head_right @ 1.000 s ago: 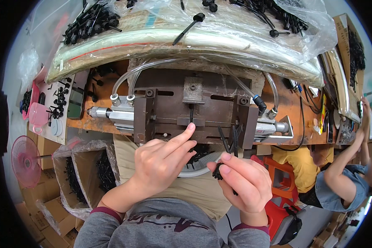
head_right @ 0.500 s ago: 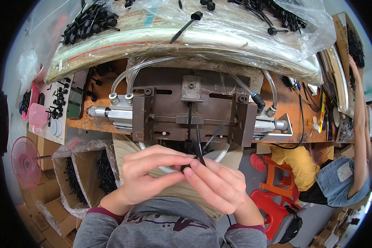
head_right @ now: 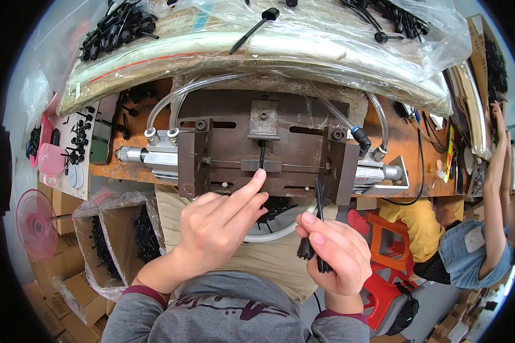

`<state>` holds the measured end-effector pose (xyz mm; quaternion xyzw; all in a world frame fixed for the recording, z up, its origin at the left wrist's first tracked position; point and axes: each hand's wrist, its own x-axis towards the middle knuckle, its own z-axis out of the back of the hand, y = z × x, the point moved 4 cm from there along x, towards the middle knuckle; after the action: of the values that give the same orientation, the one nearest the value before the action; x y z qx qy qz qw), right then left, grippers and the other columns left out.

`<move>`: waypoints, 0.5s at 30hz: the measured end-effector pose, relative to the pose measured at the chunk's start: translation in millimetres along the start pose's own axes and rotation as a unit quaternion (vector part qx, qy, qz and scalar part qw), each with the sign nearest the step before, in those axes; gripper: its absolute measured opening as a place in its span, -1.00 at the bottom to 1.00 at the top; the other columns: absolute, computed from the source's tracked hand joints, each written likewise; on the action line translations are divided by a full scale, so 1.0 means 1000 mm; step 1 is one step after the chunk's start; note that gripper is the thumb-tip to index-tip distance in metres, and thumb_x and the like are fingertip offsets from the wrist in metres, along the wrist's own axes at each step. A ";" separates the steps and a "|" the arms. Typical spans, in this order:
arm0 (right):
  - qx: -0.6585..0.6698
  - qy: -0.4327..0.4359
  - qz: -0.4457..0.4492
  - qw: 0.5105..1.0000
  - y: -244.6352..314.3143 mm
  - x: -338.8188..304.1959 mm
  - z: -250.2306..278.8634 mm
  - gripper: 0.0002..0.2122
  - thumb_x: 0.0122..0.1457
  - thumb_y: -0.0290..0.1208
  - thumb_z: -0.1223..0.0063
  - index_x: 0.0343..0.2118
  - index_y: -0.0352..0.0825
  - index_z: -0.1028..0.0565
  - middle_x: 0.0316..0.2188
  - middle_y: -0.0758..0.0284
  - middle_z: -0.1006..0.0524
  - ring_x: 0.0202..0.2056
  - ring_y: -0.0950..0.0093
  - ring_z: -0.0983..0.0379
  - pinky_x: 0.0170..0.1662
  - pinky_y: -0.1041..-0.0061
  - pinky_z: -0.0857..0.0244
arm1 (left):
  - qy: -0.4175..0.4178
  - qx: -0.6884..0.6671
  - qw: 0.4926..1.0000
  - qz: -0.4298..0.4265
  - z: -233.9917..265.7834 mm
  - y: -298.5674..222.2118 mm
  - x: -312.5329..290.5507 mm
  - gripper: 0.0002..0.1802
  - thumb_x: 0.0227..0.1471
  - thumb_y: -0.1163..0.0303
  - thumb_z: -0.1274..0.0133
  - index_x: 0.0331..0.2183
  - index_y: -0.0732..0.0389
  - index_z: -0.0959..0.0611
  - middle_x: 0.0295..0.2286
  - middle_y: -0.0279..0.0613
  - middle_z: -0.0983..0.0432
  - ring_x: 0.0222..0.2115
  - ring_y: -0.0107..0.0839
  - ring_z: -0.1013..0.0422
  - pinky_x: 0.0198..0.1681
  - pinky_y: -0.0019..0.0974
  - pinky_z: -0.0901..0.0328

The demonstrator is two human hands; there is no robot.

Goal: The person is using a specialized clamping or pressing machine to assemble small black plastic and rubber components.

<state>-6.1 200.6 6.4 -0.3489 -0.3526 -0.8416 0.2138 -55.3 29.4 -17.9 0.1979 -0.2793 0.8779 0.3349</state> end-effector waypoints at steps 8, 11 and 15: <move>-0.046 -0.019 -0.010 0.999 0.006 0.000 0.001 -0.65 -0.26 -0.71 -0.44 -0.34 -0.31 -0.60 -0.36 0.34 -0.55 -0.53 0.46 -0.48 -0.52 0.55 -0.33 | 0.011 -0.010 1.000 0.016 0.001 0.000 0.002 -0.70 -0.27 0.47 -0.33 -0.34 0.25 -0.71 -0.07 -0.17 -0.59 -0.64 -0.50 -0.40 -0.56 -0.46 -0.24; -0.078 -0.017 0.016 0.997 0.007 -0.001 0.000 -0.64 -0.30 -0.67 -0.48 -0.35 -0.31 -0.61 -0.42 0.39 -0.49 -0.55 0.50 -0.39 -0.56 0.54 -0.26 | 0.010 -0.019 1.000 0.019 0.003 0.002 0.002 -0.68 -0.25 0.46 -0.32 -0.31 0.26 -0.70 -0.07 -0.18 -0.58 -0.61 -0.49 -0.42 -0.53 -0.45 -0.27; -0.107 -0.004 0.058 0.993 0.006 -0.004 -0.007 -0.65 -0.33 -0.64 -0.50 -0.39 -0.33 -0.61 -0.44 0.41 -0.46 -0.55 0.50 -0.34 -0.57 0.53 -0.22 | -0.017 0.006 1.000 -0.009 -0.002 0.003 0.000 -0.64 -0.22 0.44 -0.31 -0.26 0.27 -0.69 -0.10 -0.16 -0.57 -0.51 -0.42 -0.48 -0.45 -0.41 -0.35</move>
<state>-2.9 191.8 3.2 -0.3931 -0.2403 -0.8594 0.2217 -58.3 28.9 -20.6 0.2175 -0.2776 0.8730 0.3368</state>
